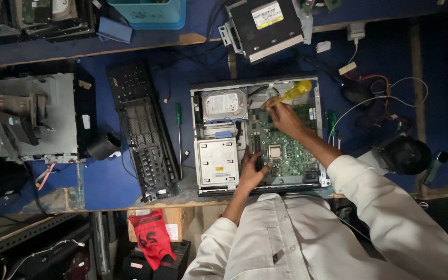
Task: The person brushes a desktop motherboard with a toothbrush, then aligns it inside an open computer case and fastens it using a screwdriver, working over a cluttered repair bench.
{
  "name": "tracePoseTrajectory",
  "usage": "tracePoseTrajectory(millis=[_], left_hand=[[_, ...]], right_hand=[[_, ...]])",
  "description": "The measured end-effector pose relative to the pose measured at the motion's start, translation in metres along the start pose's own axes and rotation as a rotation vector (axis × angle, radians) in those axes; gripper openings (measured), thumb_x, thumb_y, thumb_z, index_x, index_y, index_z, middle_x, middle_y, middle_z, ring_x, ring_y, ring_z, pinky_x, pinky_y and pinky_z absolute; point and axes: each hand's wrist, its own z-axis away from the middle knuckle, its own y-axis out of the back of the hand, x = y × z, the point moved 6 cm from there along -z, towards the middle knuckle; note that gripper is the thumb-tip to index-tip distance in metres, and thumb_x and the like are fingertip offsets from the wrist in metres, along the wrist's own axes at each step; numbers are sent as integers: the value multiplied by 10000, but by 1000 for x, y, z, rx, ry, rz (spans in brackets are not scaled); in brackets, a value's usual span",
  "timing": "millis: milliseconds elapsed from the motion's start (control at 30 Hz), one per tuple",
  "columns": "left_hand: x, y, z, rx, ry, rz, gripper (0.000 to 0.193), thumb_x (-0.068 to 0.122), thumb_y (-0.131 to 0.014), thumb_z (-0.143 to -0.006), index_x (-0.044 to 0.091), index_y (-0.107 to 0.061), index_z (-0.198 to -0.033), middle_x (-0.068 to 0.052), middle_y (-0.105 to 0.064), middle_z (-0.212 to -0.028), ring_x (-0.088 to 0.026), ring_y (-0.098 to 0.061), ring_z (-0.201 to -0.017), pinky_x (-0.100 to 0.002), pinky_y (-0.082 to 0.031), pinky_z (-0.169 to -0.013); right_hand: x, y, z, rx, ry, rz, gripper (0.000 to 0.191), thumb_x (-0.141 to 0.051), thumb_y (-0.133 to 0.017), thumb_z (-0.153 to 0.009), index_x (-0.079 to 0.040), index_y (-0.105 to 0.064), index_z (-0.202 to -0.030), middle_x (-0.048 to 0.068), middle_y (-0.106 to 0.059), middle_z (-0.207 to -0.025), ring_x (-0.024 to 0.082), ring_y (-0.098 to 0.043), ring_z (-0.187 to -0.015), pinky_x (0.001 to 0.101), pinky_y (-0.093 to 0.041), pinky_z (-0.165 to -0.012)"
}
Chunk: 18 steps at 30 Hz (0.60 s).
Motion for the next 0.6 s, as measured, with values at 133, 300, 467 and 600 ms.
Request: tracePoseTrajectory(millis=[133, 300, 467, 600], left_hand=[[3, 1, 2, -1, -9, 1, 647, 367, -803, -792, 188, -625, -1388, -284, -175, -1676, -456, -240, -1525, -481, -264, -1221], [6, 3, 3, -5, 8, 1, 628, 384, -800, -799, 191, -636, -1373, -285, -174, -1673, -459, -249, -1517, -482, -261, -1216], [10, 4, 3, 7, -15, 21, 611, 392, -793, -811, 192, -642, -1368, -294, -176, -1671, -476, -245, -1513, -487, -266, -1211], [7, 2, 4, 2, -10, 15, 618, 397, -789, -810, 195, -638, -1374, -297, -183, -1666, -475, -254, -1510, -487, -266, -1215]], right_hand=[[-3, 2, 0, -2, 22, 12, 163, 62, -549, -997, 10, -516, -1147, 174, -701, -1103, 388, -703, -1063, 435, -551, -895], [-2, 2, 0, -16, -9, 11, 143, 58, -545, -1009, 8, -498, -1134, 164, -710, -1090, 373, -714, -1043, 433, -556, -888], [0, -1, -1, -48, -8, -21, 155, 59, -520, -1007, 8, -489, -1150, 163, -701, -1115, 348, -720, -1061, 412, -573, -887], [0, -1, 0, -33, 4, 33, 144, 53, -548, -1000, 14, -531, -1138, 172, -709, -1100, 358, -714, -1057, 426, -556, -904]])
